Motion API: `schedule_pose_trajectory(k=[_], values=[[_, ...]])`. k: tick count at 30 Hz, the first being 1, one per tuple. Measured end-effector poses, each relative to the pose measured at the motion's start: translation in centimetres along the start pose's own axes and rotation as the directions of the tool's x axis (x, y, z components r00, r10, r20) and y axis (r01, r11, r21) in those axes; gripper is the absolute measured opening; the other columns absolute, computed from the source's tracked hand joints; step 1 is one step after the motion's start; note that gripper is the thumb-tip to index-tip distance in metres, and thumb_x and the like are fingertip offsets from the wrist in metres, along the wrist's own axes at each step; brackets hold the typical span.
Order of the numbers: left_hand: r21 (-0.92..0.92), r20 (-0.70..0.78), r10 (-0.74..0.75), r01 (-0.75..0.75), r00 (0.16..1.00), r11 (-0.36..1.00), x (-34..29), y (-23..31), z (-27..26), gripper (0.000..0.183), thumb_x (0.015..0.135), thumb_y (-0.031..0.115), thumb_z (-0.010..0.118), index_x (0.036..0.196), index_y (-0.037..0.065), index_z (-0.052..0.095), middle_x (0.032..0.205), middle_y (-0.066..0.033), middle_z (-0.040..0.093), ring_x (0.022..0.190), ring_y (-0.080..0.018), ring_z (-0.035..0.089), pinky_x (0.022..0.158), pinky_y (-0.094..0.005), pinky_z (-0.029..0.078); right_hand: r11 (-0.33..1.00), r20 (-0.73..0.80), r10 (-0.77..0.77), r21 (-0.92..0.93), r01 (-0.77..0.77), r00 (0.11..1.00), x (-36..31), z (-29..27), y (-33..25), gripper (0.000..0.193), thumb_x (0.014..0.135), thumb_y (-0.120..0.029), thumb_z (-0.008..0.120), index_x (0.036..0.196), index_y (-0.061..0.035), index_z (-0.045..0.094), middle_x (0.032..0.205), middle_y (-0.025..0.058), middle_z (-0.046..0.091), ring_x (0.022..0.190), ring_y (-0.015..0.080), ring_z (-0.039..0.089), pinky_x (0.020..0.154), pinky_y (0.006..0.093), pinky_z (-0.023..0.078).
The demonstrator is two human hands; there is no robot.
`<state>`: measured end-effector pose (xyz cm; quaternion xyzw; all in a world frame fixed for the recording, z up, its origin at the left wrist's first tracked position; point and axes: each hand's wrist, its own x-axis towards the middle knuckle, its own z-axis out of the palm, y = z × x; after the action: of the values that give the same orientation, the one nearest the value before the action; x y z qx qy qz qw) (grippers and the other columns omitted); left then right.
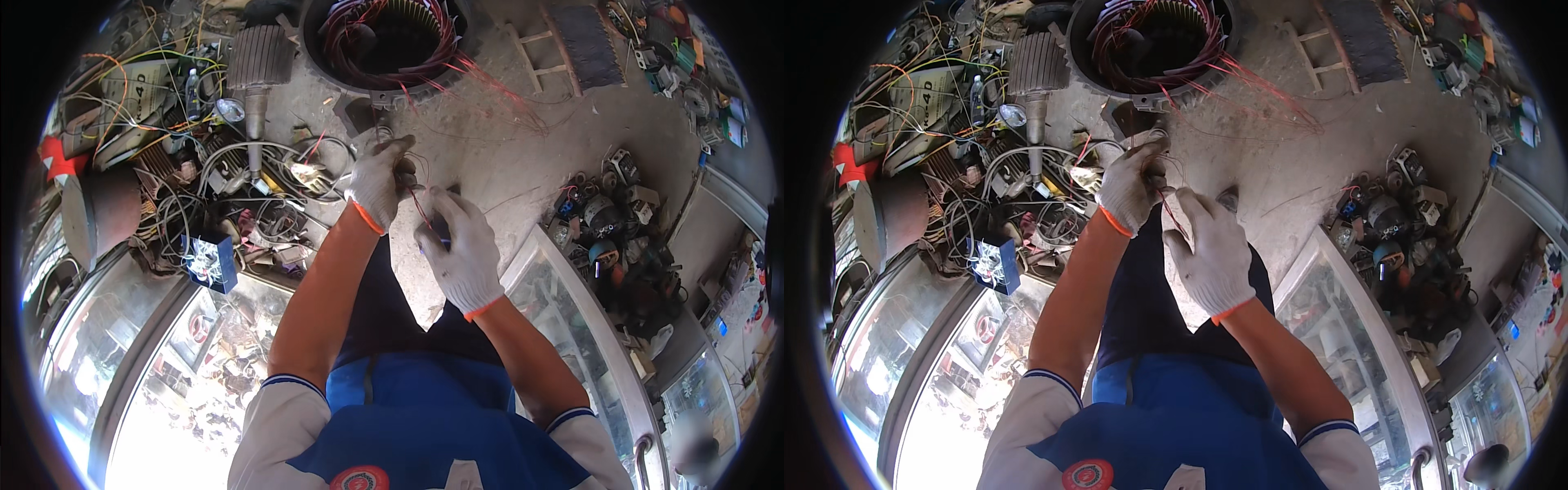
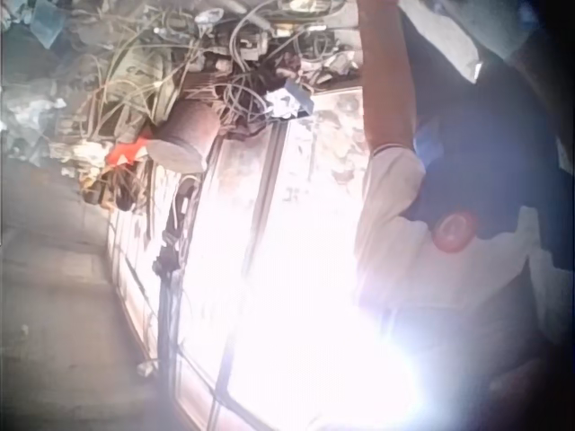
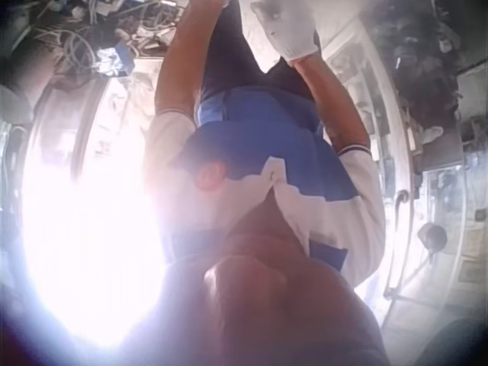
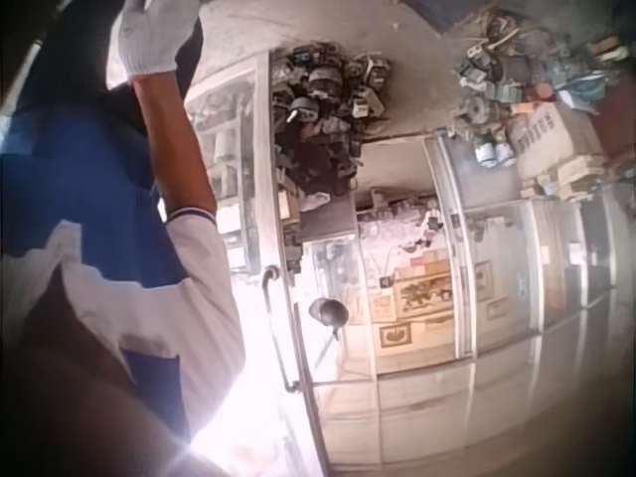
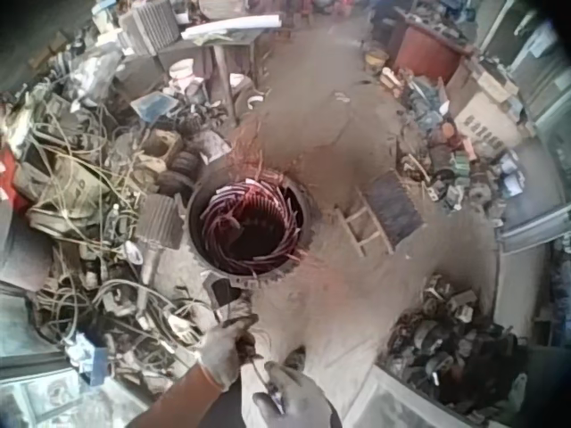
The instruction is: The person pulls red copper wires out of an electric motor stator by hand while wearing gloves.
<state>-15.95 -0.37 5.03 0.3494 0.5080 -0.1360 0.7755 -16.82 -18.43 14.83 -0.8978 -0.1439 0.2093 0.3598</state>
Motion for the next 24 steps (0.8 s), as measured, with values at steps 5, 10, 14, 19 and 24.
schedule_pose_trajectory(k=[5, 10, 14, 19, 24], values=[[0.058, -0.045, 0.082, -0.079, 0.996, 0.995, -2.4, 0.5, 1.4, 0.039, 0.105, 0.028, 0.069, 0.133, 0.001, 0.069, 0.088, -0.0104, 0.066, 0.066, -0.0203, 0.065, 0.058, -0.0386, 0.058, 0.988, 0.187, 0.089, -0.142, -0.063, 0.978, 0.4, 2.9, 2.1, 0.029, 0.104, -0.031, 0.07, 0.124, -0.0108, 0.076, 0.094, 0.0128, 0.077, 0.088, 0.0371, 0.075, 0.08, 0.0478, 0.06], [0.771, -0.001, 0.681, -0.433, 0.733, 0.467, -3.1, 0.7, -1.3, 0.054, 0.104, 0.042, 0.069, 0.141, 0.004, 0.066, 0.118, -0.0202, 0.072, 0.106, -0.0322, 0.073, 0.091, -0.0445, 0.061, 0.878, 0.149, -0.204, -0.41, 0.248, 0.968, 0.6, 3.0, 2.1, 0.022, 0.101, -0.029, 0.07, 0.114, -0.0118, 0.075, 0.082, 0.0094, 0.07, 0.077, 0.0336, 0.071, 0.071, 0.0483, 0.056], [0.932, 0.358, 0.394, -0.3, 0.847, -0.202, -4.2, 2.9, -1.4, 0.049, 0.102, 0.039, 0.07, 0.14, 0.008, 0.071, 0.131, -0.02, 0.072, 0.124, -0.037, 0.069, 0.107, -0.0457, 0.055, 0.766, 0.229, -0.297, -0.522, 0.374, 0.927, 0.5, 3.6, 2.1, 0.022, 0.098, -0.027, 0.071, 0.114, -0.0131, 0.075, 0.081, 0.0076, 0.07, 0.075, 0.0286, 0.072, 0.068, 0.0454, 0.056], [0.866, 0.268, 0.541, -0.445, 0.797, 0.227, -4.2, 3.3, -3.8, 0.034, 0.104, 0.034, 0.067, 0.123, 0.009, 0.079, 0.119, -0.0191, 0.077, 0.116, -0.0372, 0.073, 0.102, -0.046, 0.056, 0.792, 0.288, -0.264, -0.479, 0.377, 0.921, 0.7, 3.7, 0.9, 0.024, 0.097, -0.025, 0.072, 0.116, -0.0104, 0.077, 0.083, 0.0053, 0.074, 0.077, 0.0274, 0.075, 0.068, 0.0451, 0.056], [0.129, -0.4, 0.494, -0.486, 0.772, 0.864, -5.7, -0.3, -4.5, 0.027, 0.106, 0.024, 0.071, 0.118, 0.001, 0.078, 0.08, -0.0011, 0.066, 0.06, -0.0097, 0.059, 0.055, -0.0277, 0.05, 0.901, 0.174, 0.172, 0.37, -0.226, 0.97, -0.7, 4.9, 1.5, 0.02, 0.107, -0.021, 0.07, 0.116, -0.005, 0.078, 0.091, 0.0078, 0.079, 0.078, 0.02, 0.076, 0.07, 0.0358, 0.06]])
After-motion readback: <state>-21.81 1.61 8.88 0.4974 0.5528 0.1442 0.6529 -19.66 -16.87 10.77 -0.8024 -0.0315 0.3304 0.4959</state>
